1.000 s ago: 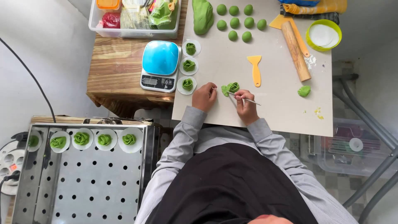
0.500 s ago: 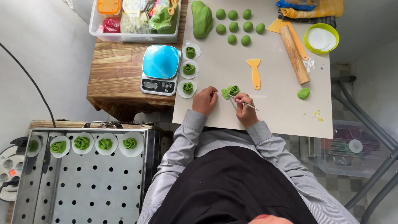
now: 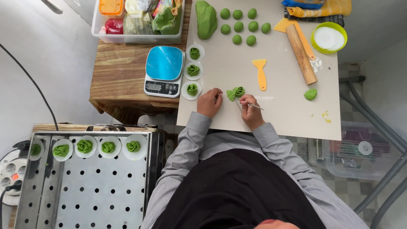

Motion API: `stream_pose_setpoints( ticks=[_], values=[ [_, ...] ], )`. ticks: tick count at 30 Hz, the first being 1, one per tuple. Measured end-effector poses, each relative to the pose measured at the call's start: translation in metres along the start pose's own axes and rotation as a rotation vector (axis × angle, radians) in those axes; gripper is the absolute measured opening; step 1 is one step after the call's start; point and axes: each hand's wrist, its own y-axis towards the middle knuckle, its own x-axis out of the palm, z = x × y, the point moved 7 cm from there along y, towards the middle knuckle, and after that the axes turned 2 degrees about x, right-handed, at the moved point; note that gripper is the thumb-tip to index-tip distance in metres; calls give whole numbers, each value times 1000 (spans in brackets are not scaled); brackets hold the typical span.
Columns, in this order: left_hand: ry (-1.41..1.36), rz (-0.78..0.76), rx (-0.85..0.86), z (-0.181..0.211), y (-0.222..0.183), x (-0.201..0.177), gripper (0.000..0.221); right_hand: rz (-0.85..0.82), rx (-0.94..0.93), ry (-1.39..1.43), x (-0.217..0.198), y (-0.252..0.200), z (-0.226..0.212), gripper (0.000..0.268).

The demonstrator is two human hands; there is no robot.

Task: Shaping green dough into decorative rose shapes using hands and a small detailing tool

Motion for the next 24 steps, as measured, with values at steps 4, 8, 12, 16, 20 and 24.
stream_pose_setpoints(
  ticks=[4,8,12,16,20,24],
  values=[
    [-11,8,-4,2,0,-3,6,22,-11,21,-3,1,-3,8],
    [-18,14,-10,0,0,-2,5,2,-8,26,-1,1,-3,8],
    [-16,19,11,1,0,-2,6,-14,-7,33,3,-2,3,7],
    [-19,11,17,3,1,-3,6,11,-22,42,-2,1,-3,8],
    [-31,0,4,2,1,-3,7,-16,-13,61,1,-2,-1,8],
    [-49,-16,-9,3,2,-4,8,-38,-31,67,3,0,-1,8]
  ],
)
